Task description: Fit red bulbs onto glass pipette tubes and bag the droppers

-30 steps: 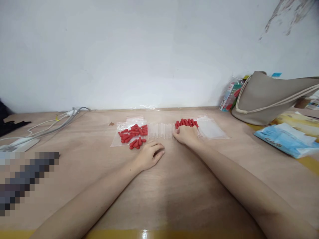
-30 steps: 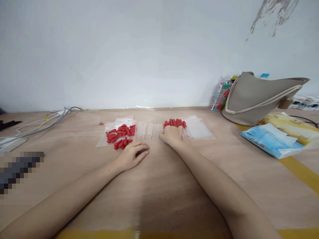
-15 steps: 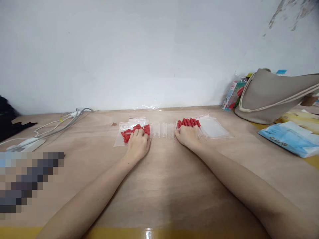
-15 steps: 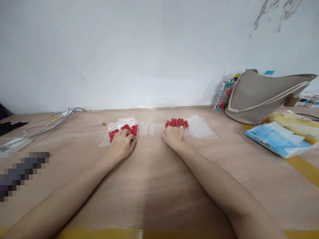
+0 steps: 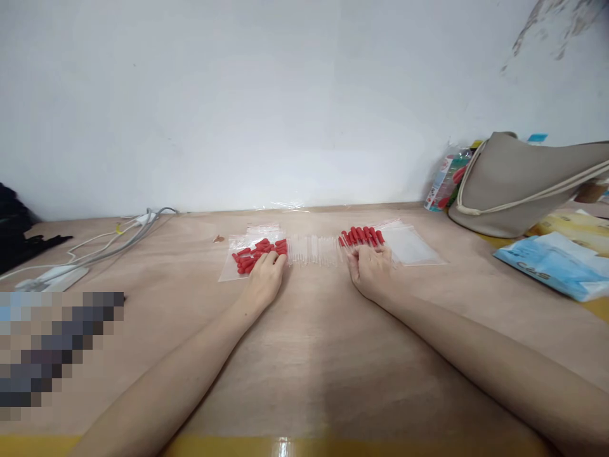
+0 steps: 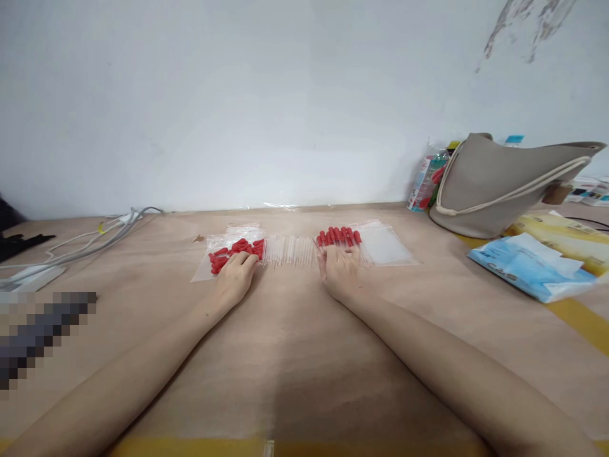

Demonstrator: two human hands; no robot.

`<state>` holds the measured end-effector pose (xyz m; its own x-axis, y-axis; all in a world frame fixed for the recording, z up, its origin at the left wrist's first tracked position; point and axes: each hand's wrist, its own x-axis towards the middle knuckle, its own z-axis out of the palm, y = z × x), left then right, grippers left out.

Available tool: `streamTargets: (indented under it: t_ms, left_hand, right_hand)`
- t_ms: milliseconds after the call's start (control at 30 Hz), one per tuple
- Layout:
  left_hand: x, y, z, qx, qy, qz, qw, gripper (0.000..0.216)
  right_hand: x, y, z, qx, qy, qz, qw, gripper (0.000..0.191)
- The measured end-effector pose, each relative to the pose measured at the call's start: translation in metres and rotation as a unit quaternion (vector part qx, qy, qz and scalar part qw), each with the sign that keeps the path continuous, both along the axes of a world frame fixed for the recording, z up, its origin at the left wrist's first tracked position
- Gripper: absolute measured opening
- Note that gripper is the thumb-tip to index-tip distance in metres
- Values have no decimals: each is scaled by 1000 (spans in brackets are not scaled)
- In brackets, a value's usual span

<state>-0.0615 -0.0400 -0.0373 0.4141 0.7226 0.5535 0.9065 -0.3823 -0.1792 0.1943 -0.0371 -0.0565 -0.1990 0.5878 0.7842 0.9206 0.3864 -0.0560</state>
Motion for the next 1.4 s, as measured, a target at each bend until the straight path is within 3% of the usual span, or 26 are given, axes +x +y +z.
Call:
streamTargets:
  t_ms: [233,367,500,600,800,933,1133,1400]
  left_hand:
    - [4,-2,5,38,-36,-48,997,17]
    - [6,-4,5,24,-104,-70,992,18]
    - [15,-13,4,-43,-217,-136,966,19]
    - [27,-23,4,-116,-293,-192,929,19]
    - [43,-25,1,-216,-376,-180,883,11]
    - [42,-22,-1,-220,-386,-168,880,15]
    - [42,-23,5,-153,-323,-183,916,17]
    - [43,-24,5,-163,-321,-204,911,17]
  right_hand:
    - [9,-10,-2,-56,27,133,989,18]
    - [7,-12,2,-103,67,170,978,16]
    - [6,-14,6,-119,72,209,968,27]
    - [6,-15,8,-127,67,215,966,24]
    - [5,-17,9,-128,42,187,973,19]
    - [1,-21,11,-108,14,199,974,20]
    - [-2,-23,12,-88,5,216,973,18]
    - [-4,-23,8,-98,-4,273,957,17]
